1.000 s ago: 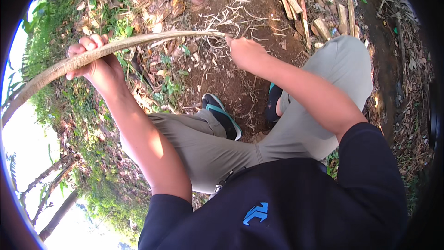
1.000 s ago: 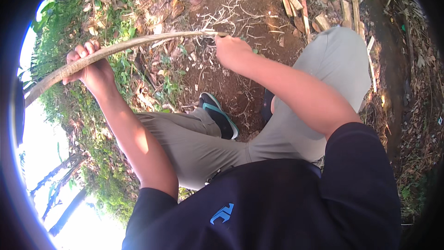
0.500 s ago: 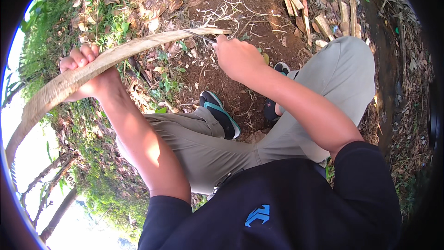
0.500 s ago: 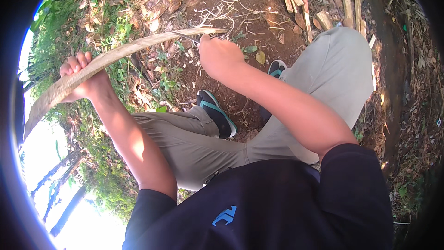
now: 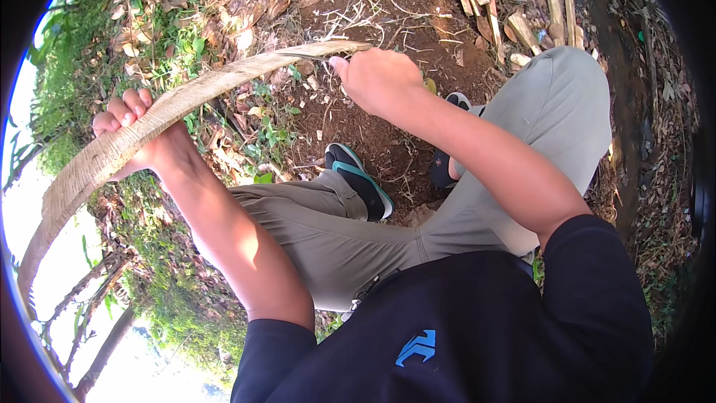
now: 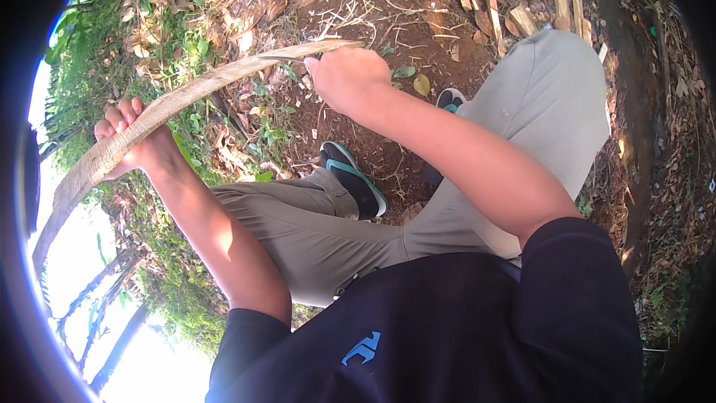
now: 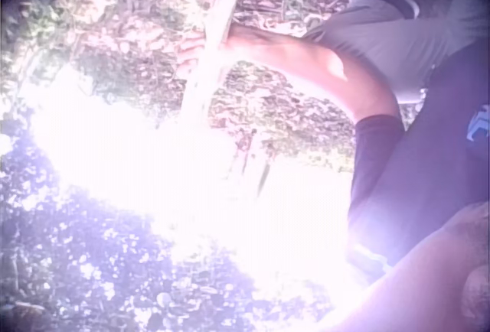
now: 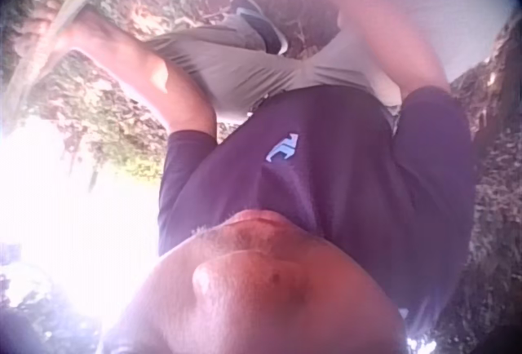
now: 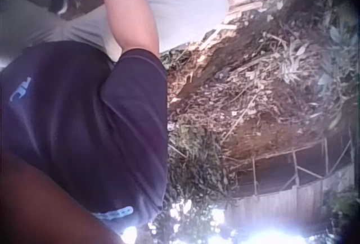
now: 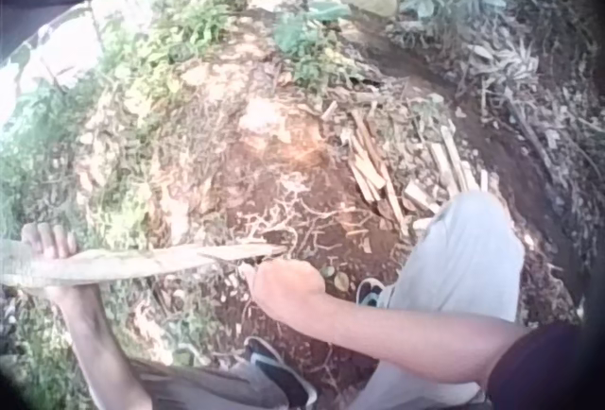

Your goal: The person sits cross-legged on the ground and uses a knife to shave and carve a long piece of wood held in their left hand. They repeatedly scrape the surface of the wood, removing thin strips and shaping the piece.

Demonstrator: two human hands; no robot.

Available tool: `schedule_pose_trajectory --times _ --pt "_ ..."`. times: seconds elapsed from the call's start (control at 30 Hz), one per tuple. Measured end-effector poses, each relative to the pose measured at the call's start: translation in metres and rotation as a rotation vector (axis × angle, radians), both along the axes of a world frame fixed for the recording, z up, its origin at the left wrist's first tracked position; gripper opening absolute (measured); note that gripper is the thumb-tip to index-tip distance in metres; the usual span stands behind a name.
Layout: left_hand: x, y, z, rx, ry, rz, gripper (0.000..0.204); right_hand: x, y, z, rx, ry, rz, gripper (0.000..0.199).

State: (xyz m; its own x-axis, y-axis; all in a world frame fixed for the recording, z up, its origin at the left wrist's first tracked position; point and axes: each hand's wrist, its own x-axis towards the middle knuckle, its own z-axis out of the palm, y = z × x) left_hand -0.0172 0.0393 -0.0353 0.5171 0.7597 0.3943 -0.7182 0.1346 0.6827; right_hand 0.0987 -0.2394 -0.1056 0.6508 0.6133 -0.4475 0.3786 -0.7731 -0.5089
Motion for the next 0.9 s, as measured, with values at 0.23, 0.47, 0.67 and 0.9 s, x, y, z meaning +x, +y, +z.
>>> schedule_pose_trajectory --times 0.23,0.47,0.67,0.9 --pt "0.009 -0.013 0.004 -0.022 -0.034 0.018 0.077 -0.004 -0.004 -0.02 0.025 0.036 -0.074 0.063" --pt "0.01 -0.019 0.012 -0.019 0.024 0.093 0.076 -0.012 0.002 -0.011 0.04 0.076 0.014 0.063" --pt "0.012 -0.023 0.012 -0.054 0.059 0.152 0.076 -0.005 -0.001 -0.015 0.044 0.019 0.101 0.06" --pt "0.011 -0.019 0.011 -0.123 0.041 0.163 0.083 -0.006 0.002 -0.03 0.036 0.02 0.022 0.062"
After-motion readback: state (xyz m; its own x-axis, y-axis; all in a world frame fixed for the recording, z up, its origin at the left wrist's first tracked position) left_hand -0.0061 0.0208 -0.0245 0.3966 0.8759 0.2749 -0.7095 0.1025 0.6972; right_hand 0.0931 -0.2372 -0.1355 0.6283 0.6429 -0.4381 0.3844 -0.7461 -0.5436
